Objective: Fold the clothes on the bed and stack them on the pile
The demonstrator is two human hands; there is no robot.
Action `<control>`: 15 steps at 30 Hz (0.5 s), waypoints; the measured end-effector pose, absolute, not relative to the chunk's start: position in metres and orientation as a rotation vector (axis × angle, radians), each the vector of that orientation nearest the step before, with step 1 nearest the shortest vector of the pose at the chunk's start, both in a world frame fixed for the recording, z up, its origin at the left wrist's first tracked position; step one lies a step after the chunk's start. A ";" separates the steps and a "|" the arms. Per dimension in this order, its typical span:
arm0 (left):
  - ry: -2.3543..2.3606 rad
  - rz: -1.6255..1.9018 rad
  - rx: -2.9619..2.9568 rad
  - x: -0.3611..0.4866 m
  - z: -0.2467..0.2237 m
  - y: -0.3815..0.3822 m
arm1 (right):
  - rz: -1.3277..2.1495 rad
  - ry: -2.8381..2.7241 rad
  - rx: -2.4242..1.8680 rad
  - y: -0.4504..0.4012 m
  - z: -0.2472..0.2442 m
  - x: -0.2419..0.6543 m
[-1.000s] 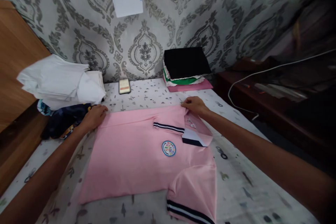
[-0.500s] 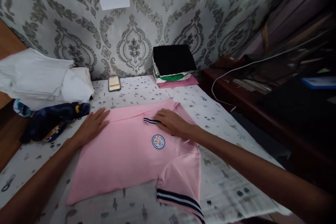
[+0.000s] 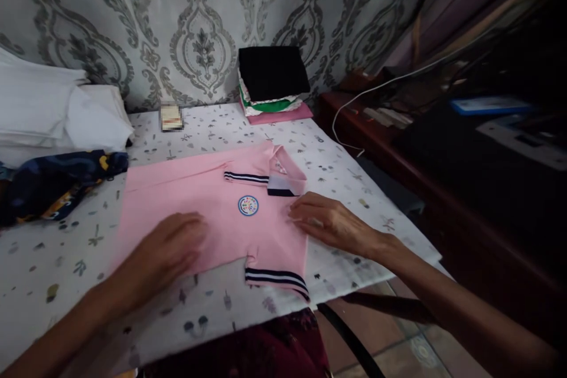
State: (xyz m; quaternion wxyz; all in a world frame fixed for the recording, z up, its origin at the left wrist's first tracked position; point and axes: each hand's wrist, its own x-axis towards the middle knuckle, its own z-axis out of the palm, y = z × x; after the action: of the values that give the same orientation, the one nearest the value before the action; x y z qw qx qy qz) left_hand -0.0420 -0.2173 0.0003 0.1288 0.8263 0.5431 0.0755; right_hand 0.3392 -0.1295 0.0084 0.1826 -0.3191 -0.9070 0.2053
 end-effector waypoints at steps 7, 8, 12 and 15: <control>0.802 0.343 2.959 0.090 0.001 -0.238 | 0.584 -2.344 -1.119 -0.129 -0.005 0.357; 0.807 0.303 2.987 0.100 0.000 -0.236 | 0.562 -2.358 -1.123 -0.127 -0.008 0.357; 0.829 0.227 3.082 0.120 -0.011 -0.231 | 0.489 -2.389 -1.126 -0.119 -0.021 0.360; 0.824 0.322 3.120 0.123 -0.015 -0.230 | 0.447 -2.360 -1.131 -0.115 -0.030 0.363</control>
State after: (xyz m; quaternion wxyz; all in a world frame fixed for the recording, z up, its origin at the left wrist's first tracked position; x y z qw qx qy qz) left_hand 0.1231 -0.2304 -0.0151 -0.0506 0.9608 0.2537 0.0992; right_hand 0.3629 -0.1153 -0.0303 0.2408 -0.4136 -0.8627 0.1635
